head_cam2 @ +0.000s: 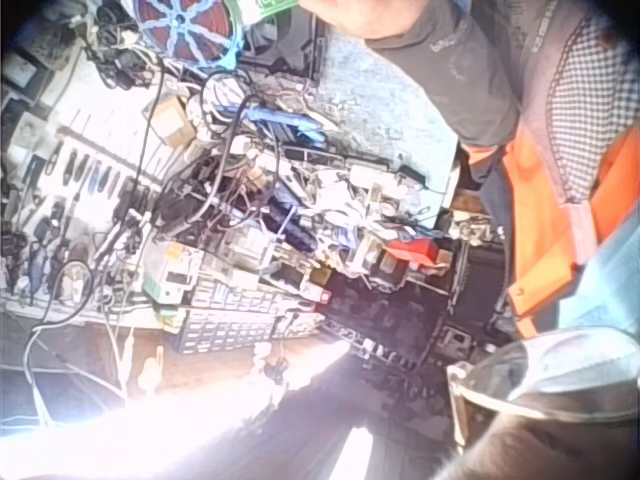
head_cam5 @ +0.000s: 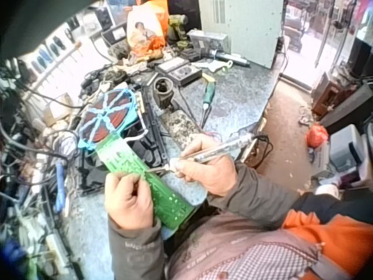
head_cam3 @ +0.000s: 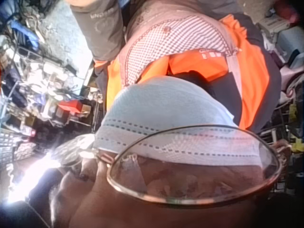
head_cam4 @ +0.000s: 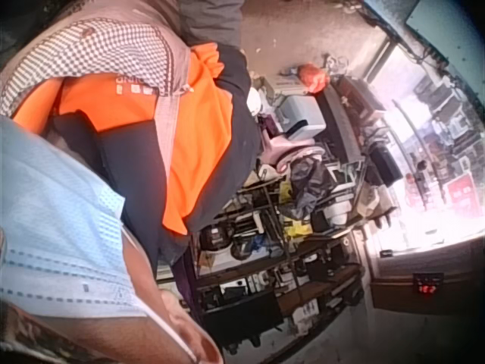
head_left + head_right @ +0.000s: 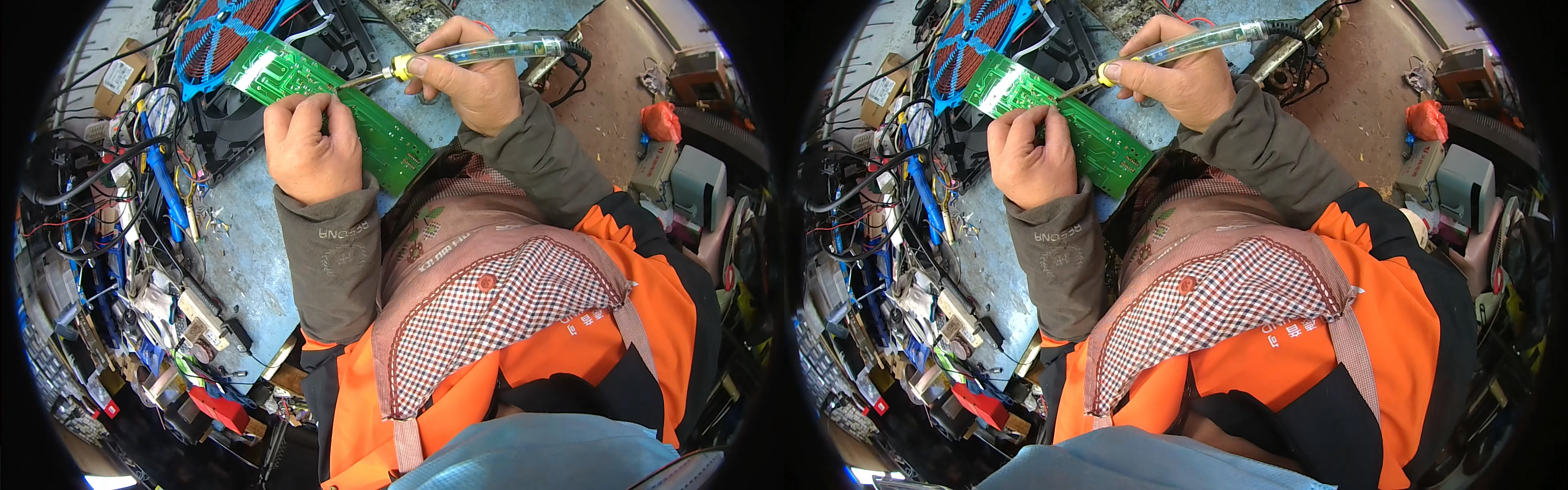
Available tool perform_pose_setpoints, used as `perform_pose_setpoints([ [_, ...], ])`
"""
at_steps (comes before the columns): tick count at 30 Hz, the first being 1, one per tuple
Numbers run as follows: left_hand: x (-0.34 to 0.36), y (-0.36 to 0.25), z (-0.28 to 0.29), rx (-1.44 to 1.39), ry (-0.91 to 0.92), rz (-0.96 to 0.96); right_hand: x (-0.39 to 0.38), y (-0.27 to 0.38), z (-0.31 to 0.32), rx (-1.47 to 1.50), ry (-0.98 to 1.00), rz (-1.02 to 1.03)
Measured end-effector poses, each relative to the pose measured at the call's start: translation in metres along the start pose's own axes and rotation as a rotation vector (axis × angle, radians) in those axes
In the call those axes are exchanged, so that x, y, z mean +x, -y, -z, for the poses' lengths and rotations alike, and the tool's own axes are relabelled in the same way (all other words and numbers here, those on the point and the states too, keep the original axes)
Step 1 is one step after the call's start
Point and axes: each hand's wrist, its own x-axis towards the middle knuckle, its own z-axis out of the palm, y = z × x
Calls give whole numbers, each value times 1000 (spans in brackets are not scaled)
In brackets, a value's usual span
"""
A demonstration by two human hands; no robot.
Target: The person uses a soldering iron to work on a green circuit board, then retrieves a multimeter from a toolbox to test the board with probes. The person continues to solder and test the circuit board.
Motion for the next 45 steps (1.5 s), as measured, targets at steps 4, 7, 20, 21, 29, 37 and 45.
perform_pose_setpoints([
  [4, -1, 3, -1, -19, -19, 6, 0, -1, 0, 48, -5, 0],
  [7, 1, 1, 3, -40, -25, 65, -1, -5, 8, 143, 12, -5],
  [20, -3, -3, 11, -240, -119, 319, 0, -5, 3, 137, -10, 26],
  [21, -3, -3, 11, -183, -111, 270, 0, -5, 3, 140, -8, 23],
  [29, -1, 1, 7, 53, -30, 5, 1, -5, 2, 123, -20, -12],
  [37, -3, 2, 7, 56, -17, -14, 1, -4, 1, 114, -17, -25],
  [45, -3, 0, 6, 45, 0, 25, 1, -4, 2, 101, -9, -40],
])
